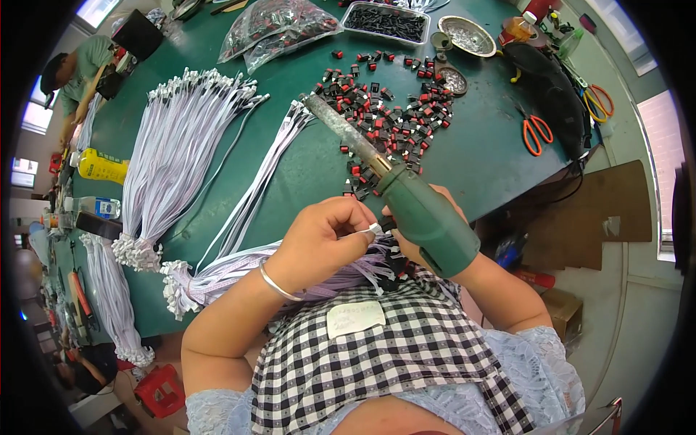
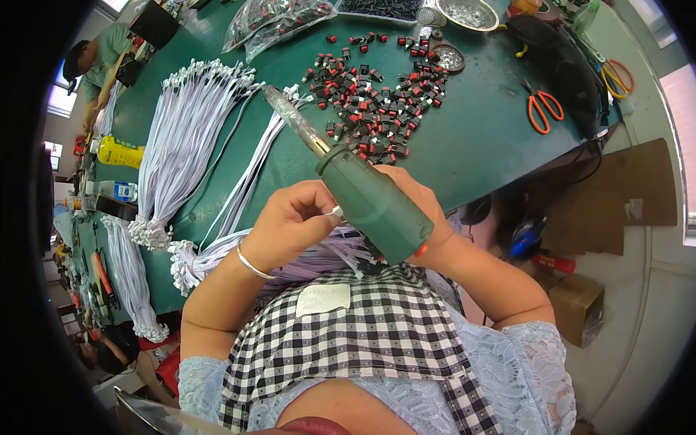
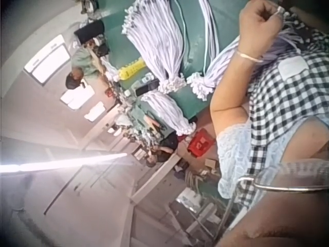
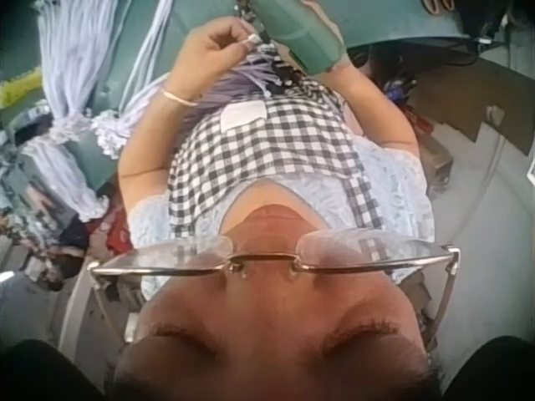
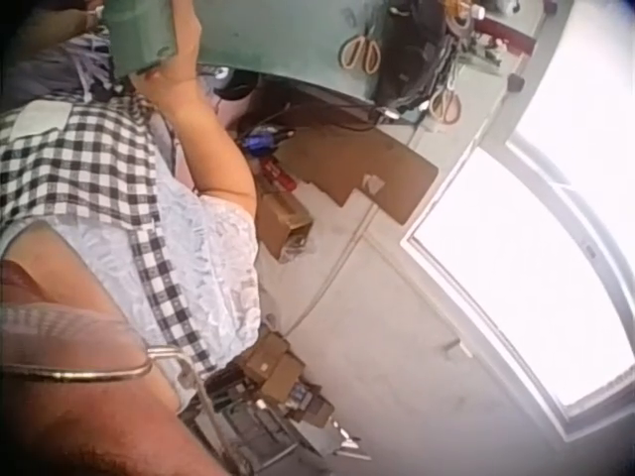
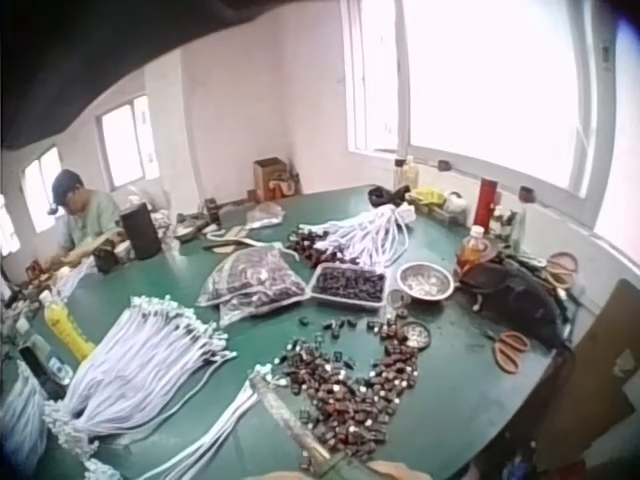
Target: The person attaches small electrical switches to the ends of ribbon cables and solders the connections using a soldering gun.
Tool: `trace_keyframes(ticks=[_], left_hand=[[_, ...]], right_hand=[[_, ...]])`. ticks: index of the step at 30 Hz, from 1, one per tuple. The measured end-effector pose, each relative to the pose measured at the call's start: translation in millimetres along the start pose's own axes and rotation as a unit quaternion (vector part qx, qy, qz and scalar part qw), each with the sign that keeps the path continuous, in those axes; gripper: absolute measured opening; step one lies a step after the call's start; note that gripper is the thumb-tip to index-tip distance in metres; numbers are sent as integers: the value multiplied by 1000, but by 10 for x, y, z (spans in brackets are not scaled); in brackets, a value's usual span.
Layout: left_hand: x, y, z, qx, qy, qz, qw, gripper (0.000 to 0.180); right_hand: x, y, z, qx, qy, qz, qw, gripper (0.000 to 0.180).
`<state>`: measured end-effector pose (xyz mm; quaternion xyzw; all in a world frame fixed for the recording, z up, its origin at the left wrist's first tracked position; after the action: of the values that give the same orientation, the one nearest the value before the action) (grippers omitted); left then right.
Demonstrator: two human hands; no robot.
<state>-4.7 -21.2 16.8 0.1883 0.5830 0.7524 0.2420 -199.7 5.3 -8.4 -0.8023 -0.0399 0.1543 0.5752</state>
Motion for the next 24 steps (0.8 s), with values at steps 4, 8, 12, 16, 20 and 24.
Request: trace_keyframes(ticks=[4, 8, 12, 16, 20, 24], left_hand=[[19, -25, -24, 33, 5, 8, 999, 8], [-2, -32, -43, 36, 4, -11, 999, 7], [-58, -47, -53, -45, 34, 73, 996, 8], [-75, -46, -80, -60, 52, 138, 987, 7], [-85, -79, -90, -50, 65, 147, 986, 8], [-77, -72, -85, -41, 74, 154, 984, 8]], right_hand=[[-26, -2, -13, -18, -21, 61, 998, 60], [-59, -97, -46, -17, -23, 120, 992, 62], [-149, -249, 46, 14, 57, 151, 987, 36], [-204, -146, 598, 80, 173, -162, 968, 29], [-191, 3, 974, -37, 106, -57, 992, 32], [-291, 202, 1283, 68, 52, 55, 995, 50]])
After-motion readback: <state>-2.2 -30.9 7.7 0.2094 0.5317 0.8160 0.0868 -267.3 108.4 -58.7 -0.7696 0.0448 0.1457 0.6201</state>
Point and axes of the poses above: each hand's wrist, its own z-axis away from the middle knuckle, its own x-axis out of the palm, y = z × x, the point moved 1 cm from there along -z, towards the middle knuckle, and after that the axes turned 8 degrees about -z, right-handed, at the moved point
